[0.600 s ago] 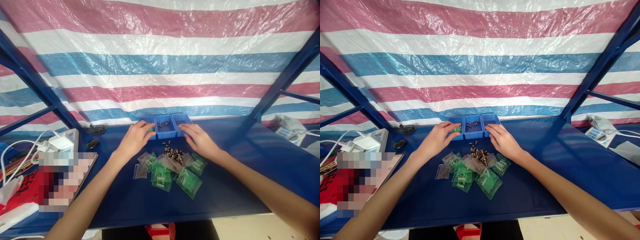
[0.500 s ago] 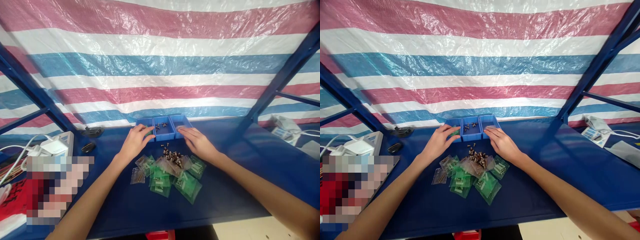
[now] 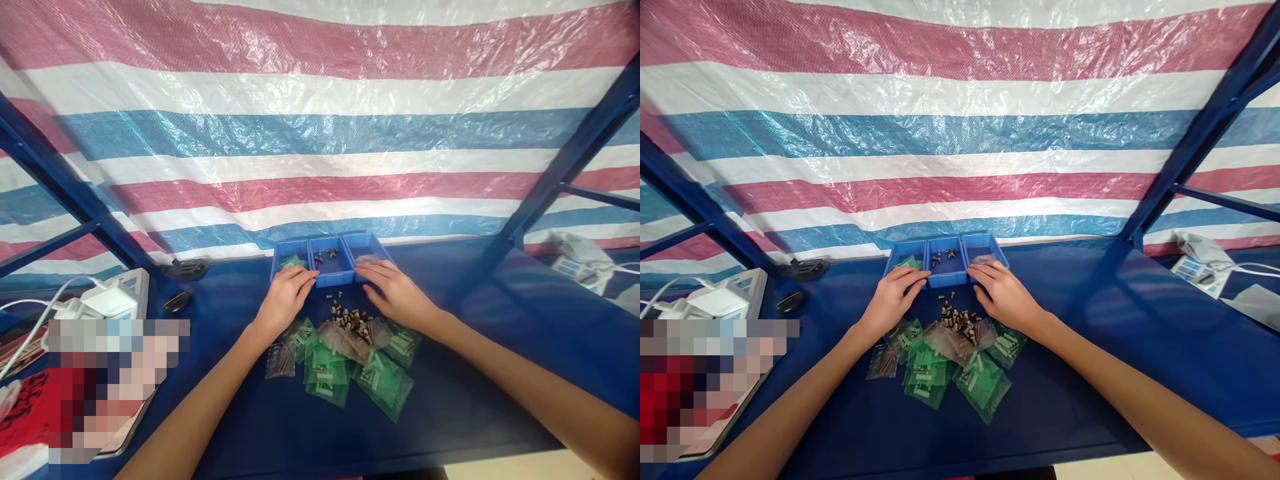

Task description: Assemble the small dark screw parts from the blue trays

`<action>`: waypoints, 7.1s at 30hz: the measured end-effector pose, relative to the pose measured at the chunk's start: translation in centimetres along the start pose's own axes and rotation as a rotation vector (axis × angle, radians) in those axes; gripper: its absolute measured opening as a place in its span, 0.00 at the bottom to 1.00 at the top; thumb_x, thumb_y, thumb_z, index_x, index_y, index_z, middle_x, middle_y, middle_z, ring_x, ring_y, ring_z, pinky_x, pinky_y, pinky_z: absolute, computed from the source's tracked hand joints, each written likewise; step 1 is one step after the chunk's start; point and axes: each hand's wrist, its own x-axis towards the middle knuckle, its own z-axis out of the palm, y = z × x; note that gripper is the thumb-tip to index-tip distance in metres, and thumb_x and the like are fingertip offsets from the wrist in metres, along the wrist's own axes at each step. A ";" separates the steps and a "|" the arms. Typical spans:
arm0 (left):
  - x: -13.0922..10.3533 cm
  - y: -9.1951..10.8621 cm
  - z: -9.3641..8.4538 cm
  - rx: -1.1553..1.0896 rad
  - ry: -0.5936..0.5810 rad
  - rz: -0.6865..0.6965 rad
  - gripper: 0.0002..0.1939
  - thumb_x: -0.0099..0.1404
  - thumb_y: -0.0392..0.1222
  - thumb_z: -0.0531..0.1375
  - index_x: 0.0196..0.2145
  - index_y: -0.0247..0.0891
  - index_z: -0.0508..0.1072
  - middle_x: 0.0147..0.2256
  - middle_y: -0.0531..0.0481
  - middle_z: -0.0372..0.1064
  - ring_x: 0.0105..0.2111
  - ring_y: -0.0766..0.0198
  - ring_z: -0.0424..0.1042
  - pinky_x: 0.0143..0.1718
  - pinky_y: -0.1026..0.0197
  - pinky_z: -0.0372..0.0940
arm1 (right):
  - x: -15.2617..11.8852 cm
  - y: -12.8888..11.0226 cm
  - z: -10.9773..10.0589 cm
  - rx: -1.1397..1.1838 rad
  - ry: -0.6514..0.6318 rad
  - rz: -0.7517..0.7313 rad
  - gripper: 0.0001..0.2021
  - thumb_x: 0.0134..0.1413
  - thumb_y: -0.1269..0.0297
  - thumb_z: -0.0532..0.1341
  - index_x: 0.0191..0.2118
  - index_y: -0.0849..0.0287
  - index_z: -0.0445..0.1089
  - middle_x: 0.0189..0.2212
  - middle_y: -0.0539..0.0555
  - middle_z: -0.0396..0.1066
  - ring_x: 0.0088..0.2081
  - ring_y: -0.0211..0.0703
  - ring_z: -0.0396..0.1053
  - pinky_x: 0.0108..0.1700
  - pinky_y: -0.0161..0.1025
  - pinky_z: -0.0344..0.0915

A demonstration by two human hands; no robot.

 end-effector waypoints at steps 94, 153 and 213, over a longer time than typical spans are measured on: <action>-1.8 5.2 -0.3 0.004 -0.208 0.075 0.14 0.77 0.46 0.51 0.42 0.39 0.74 0.36 0.50 0.74 0.37 0.63 0.74 0.33 0.63 0.64 | 0.8 -6.9 -0.3 0.502 -0.088 0.335 0.10 0.70 0.59 0.54 0.39 0.54 0.69 0.25 0.48 0.75 0.22 0.40 0.66 0.23 0.37 0.55; -0.7 1.3 -3.0 -0.091 -0.024 -0.092 0.11 0.75 0.38 0.52 0.47 0.41 0.75 0.40 0.49 0.72 0.31 0.66 0.70 0.34 0.63 0.66 | 5.5 -2.6 -1.9 0.382 0.037 0.262 0.11 0.64 0.59 0.60 0.49 0.56 0.68 0.38 0.54 0.73 0.33 0.45 0.71 0.35 0.42 0.67; -1.9 5.2 -1.5 0.087 0.031 0.271 0.10 0.74 0.37 0.53 0.49 0.40 0.71 0.41 0.46 0.68 0.28 0.68 0.70 0.26 0.66 0.63 | -0.5 -6.8 -1.6 0.851 0.016 0.479 0.10 0.67 0.57 0.60 0.49 0.53 0.70 0.27 0.51 0.78 0.25 0.46 0.76 0.27 0.40 0.72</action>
